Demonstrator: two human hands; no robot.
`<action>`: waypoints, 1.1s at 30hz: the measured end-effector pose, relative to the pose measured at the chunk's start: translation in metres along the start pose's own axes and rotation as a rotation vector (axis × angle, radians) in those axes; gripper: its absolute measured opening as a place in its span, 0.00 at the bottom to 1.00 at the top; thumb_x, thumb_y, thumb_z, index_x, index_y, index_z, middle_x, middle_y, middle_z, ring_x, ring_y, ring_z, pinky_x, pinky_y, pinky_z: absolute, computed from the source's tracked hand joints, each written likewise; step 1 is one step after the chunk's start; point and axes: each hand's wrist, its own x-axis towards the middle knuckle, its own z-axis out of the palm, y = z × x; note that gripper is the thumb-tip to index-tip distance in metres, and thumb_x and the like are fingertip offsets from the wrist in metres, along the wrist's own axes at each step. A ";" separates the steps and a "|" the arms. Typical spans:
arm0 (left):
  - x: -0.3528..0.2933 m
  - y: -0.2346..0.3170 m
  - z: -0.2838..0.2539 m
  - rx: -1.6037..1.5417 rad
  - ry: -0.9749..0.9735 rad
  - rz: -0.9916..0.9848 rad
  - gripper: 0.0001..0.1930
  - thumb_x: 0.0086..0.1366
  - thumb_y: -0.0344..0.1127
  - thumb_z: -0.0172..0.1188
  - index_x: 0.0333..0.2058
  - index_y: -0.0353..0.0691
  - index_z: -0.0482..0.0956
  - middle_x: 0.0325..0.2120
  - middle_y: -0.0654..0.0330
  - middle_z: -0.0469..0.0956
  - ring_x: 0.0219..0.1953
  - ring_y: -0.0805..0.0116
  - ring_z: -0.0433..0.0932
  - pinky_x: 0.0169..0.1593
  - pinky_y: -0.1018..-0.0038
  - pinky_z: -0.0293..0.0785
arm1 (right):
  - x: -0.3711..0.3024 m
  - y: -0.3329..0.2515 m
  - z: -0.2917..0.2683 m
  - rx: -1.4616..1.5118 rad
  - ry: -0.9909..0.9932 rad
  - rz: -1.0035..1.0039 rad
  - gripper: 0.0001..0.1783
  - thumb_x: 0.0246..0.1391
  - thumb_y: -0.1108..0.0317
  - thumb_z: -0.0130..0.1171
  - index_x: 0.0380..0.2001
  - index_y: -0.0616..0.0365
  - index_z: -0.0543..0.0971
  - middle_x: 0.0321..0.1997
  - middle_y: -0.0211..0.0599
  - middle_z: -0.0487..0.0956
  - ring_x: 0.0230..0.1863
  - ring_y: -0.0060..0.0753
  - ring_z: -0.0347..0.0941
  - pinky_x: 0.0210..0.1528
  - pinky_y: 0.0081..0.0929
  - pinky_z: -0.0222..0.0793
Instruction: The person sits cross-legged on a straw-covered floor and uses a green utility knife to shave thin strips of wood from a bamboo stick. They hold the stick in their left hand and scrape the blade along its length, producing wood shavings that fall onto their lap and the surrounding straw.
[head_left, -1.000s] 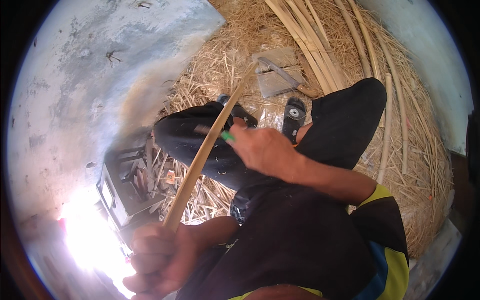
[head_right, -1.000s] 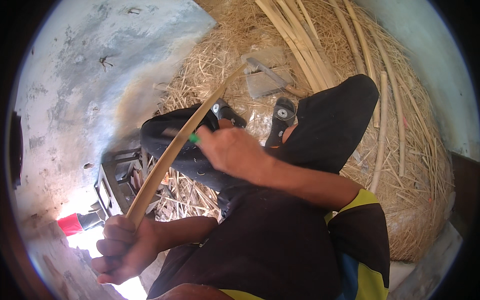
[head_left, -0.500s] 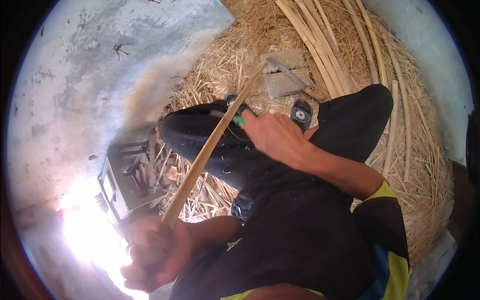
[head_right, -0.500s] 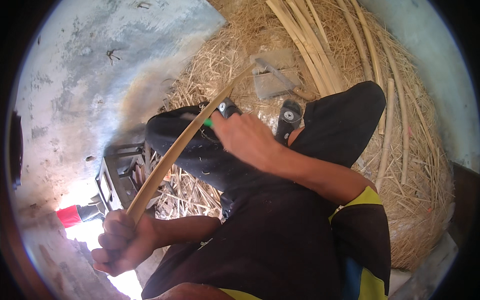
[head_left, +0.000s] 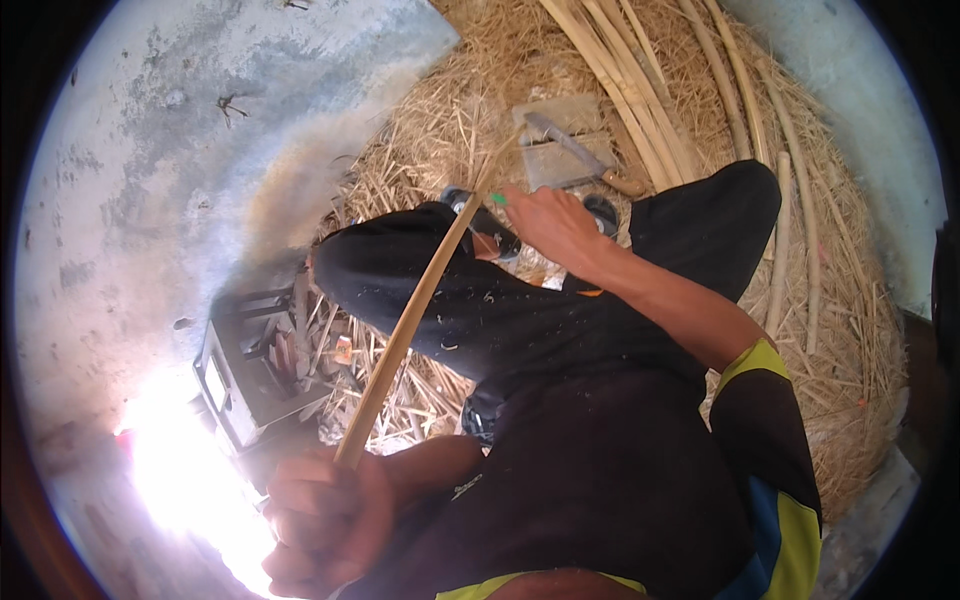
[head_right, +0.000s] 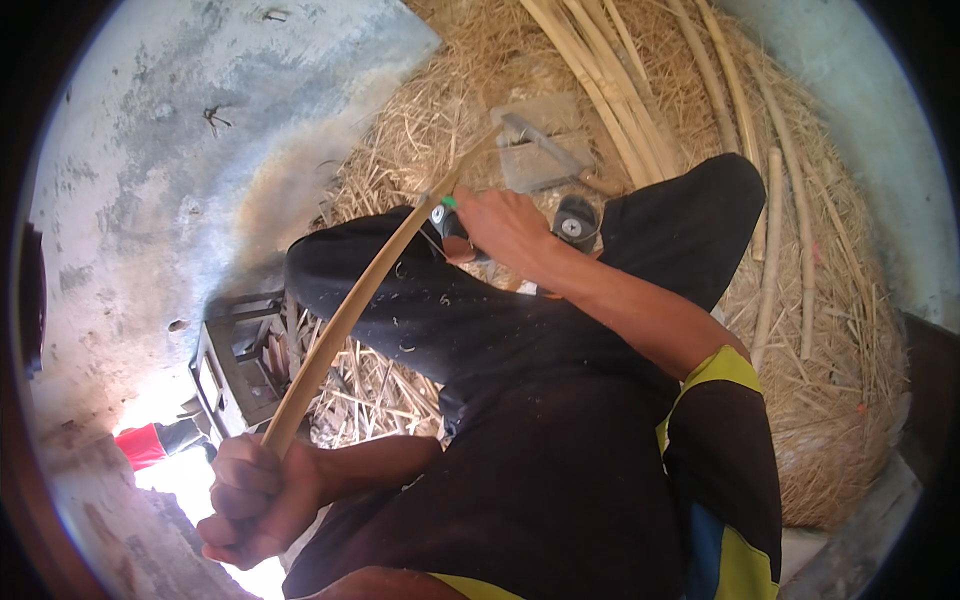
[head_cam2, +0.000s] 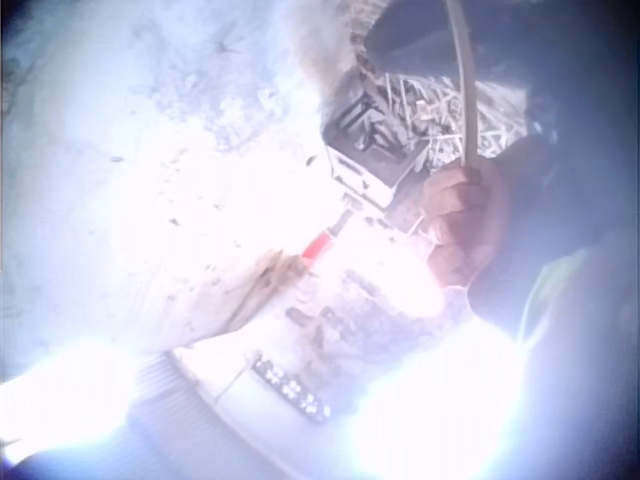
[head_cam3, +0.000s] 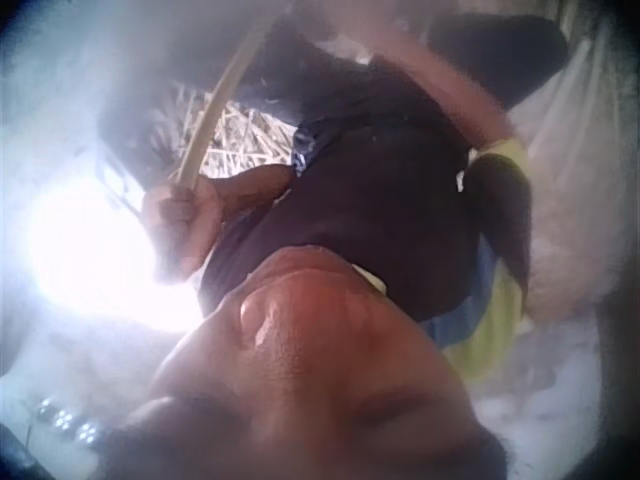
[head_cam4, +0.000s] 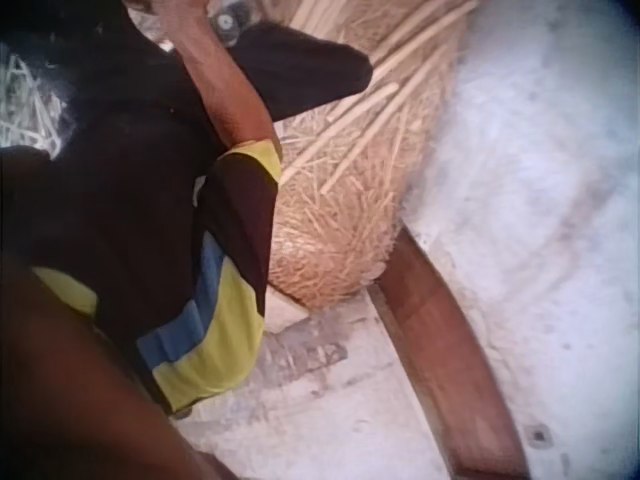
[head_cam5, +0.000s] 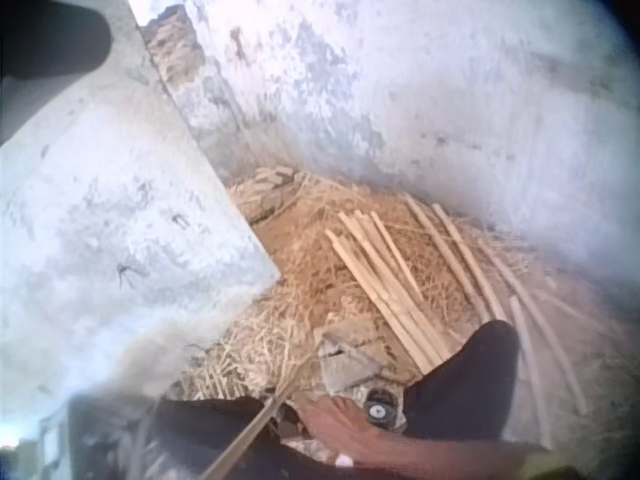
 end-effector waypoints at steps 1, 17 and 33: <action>0.000 0.000 0.001 0.009 0.006 0.001 0.25 0.70 0.51 0.34 0.14 0.50 0.48 0.06 0.72 0.46 0.07 0.82 0.42 0.11 0.82 0.38 | 0.002 -0.001 0.000 0.008 -0.009 -0.018 0.10 0.59 0.65 0.48 0.39 0.62 0.69 0.16 0.53 0.74 0.22 0.59 0.75 0.24 0.51 0.70; 0.003 -0.003 -0.016 -0.116 -0.023 -0.056 0.24 0.70 0.50 0.35 0.14 0.51 0.49 0.07 0.72 0.46 0.08 0.82 0.41 0.13 0.82 0.39 | 0.042 0.070 0.079 -0.235 0.070 0.012 0.11 0.54 0.70 0.47 0.41 0.61 0.71 0.25 0.51 0.79 0.30 0.54 0.79 0.30 0.47 0.74; -0.004 -0.002 -0.030 -0.100 0.069 -0.053 0.24 0.70 0.48 0.34 0.13 0.50 0.49 0.09 0.69 0.48 0.10 0.78 0.45 0.16 0.77 0.43 | -0.011 0.041 -0.015 0.283 0.069 0.281 0.18 0.62 0.60 0.45 0.42 0.66 0.70 0.28 0.65 0.75 0.34 0.62 0.74 0.37 0.52 0.67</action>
